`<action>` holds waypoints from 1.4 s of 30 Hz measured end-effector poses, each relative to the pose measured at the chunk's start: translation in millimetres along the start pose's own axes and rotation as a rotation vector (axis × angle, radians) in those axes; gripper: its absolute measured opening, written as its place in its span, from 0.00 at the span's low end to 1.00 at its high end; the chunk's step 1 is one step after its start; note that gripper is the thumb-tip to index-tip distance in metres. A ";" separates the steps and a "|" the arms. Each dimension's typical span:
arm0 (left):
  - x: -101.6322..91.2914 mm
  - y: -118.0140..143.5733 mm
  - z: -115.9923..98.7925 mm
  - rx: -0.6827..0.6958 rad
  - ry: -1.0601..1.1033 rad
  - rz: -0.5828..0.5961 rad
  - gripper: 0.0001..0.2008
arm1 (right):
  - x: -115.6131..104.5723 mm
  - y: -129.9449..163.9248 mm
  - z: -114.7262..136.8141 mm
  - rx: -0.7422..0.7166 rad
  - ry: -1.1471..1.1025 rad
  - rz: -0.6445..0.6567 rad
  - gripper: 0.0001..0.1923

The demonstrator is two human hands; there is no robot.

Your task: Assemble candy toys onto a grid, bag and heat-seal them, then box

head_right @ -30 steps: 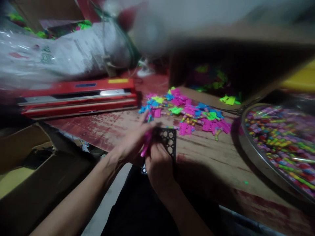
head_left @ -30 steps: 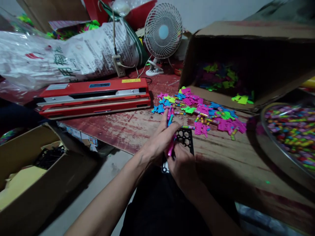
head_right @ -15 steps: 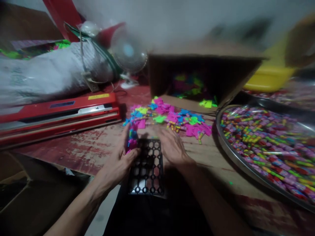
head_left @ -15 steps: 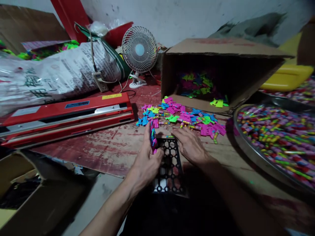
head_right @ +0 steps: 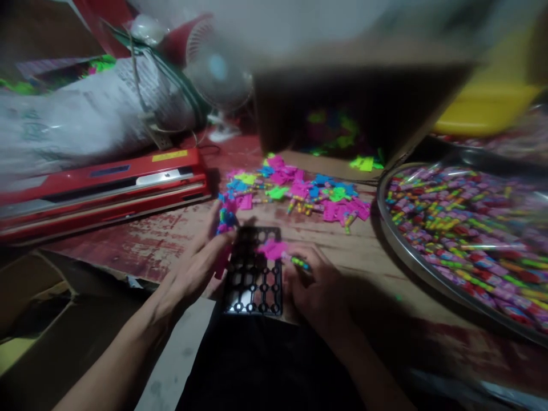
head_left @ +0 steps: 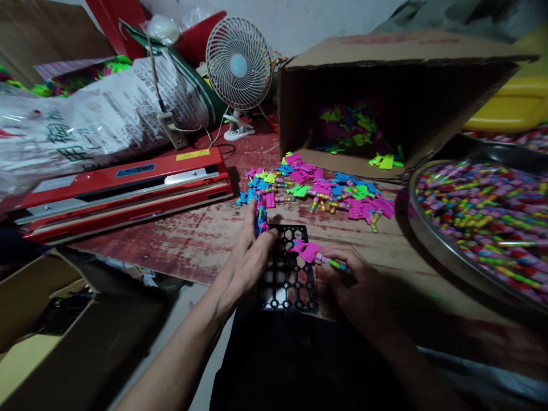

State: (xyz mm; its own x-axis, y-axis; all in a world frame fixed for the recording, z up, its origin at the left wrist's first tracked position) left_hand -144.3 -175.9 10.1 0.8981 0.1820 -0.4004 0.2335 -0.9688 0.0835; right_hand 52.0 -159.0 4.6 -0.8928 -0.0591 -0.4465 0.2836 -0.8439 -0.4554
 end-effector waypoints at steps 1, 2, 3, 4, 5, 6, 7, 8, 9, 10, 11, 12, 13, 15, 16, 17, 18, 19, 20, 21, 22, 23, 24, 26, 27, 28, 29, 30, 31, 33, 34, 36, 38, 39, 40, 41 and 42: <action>-0.3 0.9 2.2 -0.023 -0.022 -0.003 0.38 | 4.7 9.5 -6.1 0.007 0.001 0.021 0.04; -1.0 1.7 4.0 -0.043 -0.043 -0.012 0.38 | 7.8 17.3 -10.6 -0.001 0.022 0.031 0.05; -1.7 2.3 4.6 -0.048 -0.058 -0.025 0.37 | 9.5 23.2 -12.9 -0.016 0.062 0.032 0.08; -2.0 2.5 3.2 -0.031 -0.063 -0.035 0.37 | 10.5 27.4 -13.1 -0.035 0.124 0.034 0.10; -1.7 2.5 1.0 -0.005 -0.065 -0.041 0.37 | 12.0 30.1 -11.7 -0.051 0.210 0.046 0.12; -1.4 2.3 -1.3 0.023 -0.064 -0.048 0.36 | 14.1 31.5 -9.3 -0.062 0.310 0.066 0.12; -1.2 2.1 -3.1 0.044 -0.061 -0.054 0.36 | 16.8 31.9 -6.8 -0.066 0.414 0.096 0.11; -1.0 1.8 -4.1 0.055 -0.059 -0.059 0.35 | 19.9 31.6 -4.7 -0.065 0.509 0.130 0.09; -0.1 1.3 -3.9 0.051 -0.059 -0.057 0.35 | 22.8 30.8 -3.8 -0.058 0.588 0.163 0.09; 0.8 0.8 -3.0 0.038 -0.061 -0.051 0.36 | 25.3 29.6 -4.0 -0.049 0.646 0.193 0.09; 1.7 0.2 -1.7 0.021 -0.060 -0.043 0.37 | 26.7 28.0 -5.2 -0.041 0.686 0.212 0.10; 2.5 -0.2 -0.6 0.006 -0.051 -0.034 0.38 | 27.4 26.4 -7.5 -0.036 0.708 0.225 0.10; 3.3 -0.5 0.5 -0.004 -0.034 -0.019 0.39 | 28.1 25.1 -10.8 -0.032 0.711 0.241 0.11; 2.7 -0.6 3.2 -0.016 0.014 0.001 0.42 | 28.6 23.4 -17.6 -0.022 0.654 0.272 0.12; 1.4 -0.2 5.6 -0.023 0.033 0.009 0.43 | 28.3 22.7 -18.3 -0.023 0.601 0.276 0.13; -0.1 0.5 8.3 -0.029 0.047 0.018 0.44 | 27.7 22.0 -15.8 -0.034 0.543 0.267 0.14; -1.6 1.5 10.1 -0.025 0.056 0.027 0.44 | 27.2 21.1 -10.2 -0.050 0.486 0.245 0.14; -2.5 2.7 10.6 -0.009 0.059 0.042 0.43 | 26.7 20.0 -1.5 -0.071 0.438 0.205 0.13; -2.5 4.2 10.0 0.012 0.060 0.063 0.42 | 27.3 19.1 9.2 -0.095 0.396 0.157 0.12; -1.2 5.8 9.3 0.028 0.058 0.091 0.41 | 30.1 18.5 20.2 -0.115 0.355 0.116 0.10; 0.6 7.3 8.9 0.033 0.057 0.119 0.40 | 36.1 18.2 29.4 -0.120 0.305 0.095 0.09; 2.5 8.7 9.0 0.025 0.059 0.144 0.39 | 44.8 18.0 35.7 -0.107 0.245 0.093 0.08; 4.4 9.7 9.5 0.007 0.066 0.162 0.38 | 54.3 18.0 38.7 -0.080 0.177 0.099 0.08; 6.7 10.6 9.6 -0.023 0.103 0.179 0.38 | 71.5 18.1 35.7 -0.002 0.041 0.108 0.08; 7.2 10.6 9.5 -0.029 0.123 0.180 0.38 | 76.6 18.1 31.4 0.032 -0.012 0.097 0.08; 7.3 10.3 9.4 -0.030 0.139 0.178 0.37 | 79.2 18.2 26.7 0.051 -0.047 0.079 0.08; 7.4 10.0 9.7 -0.027 0.147 0.177 0.37 | 80.2 18.4 22.7 0.054 -0.063 0.064 0.08; 7.7 9.6 10.2 -0.021 0.149 0.178 0.37 | 80.8 18.9 20.5 0.034 -0.054 0.061 0.09; 8.0 9.4 10.6 -0.012 0.146 0.180 0.37 | 81.0 19.9 20.0 -0.001 -0.026 0.067 0.09; 8.6 9.3 10.5 0.016 0.136 0.183 0.37 | 81.2 23.4 22.0 -0.076 0.046 0.086 0.09; 8.6 9.3 10.7 0.025 0.130 0.180 0.37 | 81.0 25.5 24.1 -0.107 0.079 0.088 0.08; 7.5 9.1 12.1 0.027 0.119 0.161 0.36 | 78.5 28.9 33.3 -0.173 0.138 0.050 0.07; 7.1 8.0 13.2 0.032 0.108 0.148 0.36 | 80.4 31.3 48.3 -0.252 0.205 0.021 0.08; 7.6 7.2 13.8 0.035 0.109 0.146 0.36 | 84.7 31.6 55.0 -0.278 0.238 0.034 0.08; 8.8 6.3 14.5 0.039 0.122 0.149 0.36 | 90.1 31.4 59.8 -0.283 0.267 0.059 0.08; 10.3 5.4 15.0 0.042 0.152 0.151 0.37 | 95.3 31.0 62.6 -0.270 0.289 0.085 0.09; 11.9 4.8 15.5 0.043 0.196 0.151 0.37 | 99.4 30.9 64.3 -0.251 0.310 0.103 0.10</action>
State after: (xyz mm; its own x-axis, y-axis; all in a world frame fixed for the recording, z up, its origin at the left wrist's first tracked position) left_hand -138.3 -181.0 -8.4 0.9778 0.0595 -0.2009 0.0785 -0.9930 0.0880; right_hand -50.5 -225.2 -4.4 -0.7187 0.0594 -0.6928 0.4767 -0.6833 -0.5531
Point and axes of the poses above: each hand's wrist, its own y-axis away from the middle knuckle, its own x-axis out of the palm, z = x × y, the point moved 10 cm from there along -y, towards the middle knuckle, and after that the axes turned 9 degrees about -y, right-handed, at the moved point
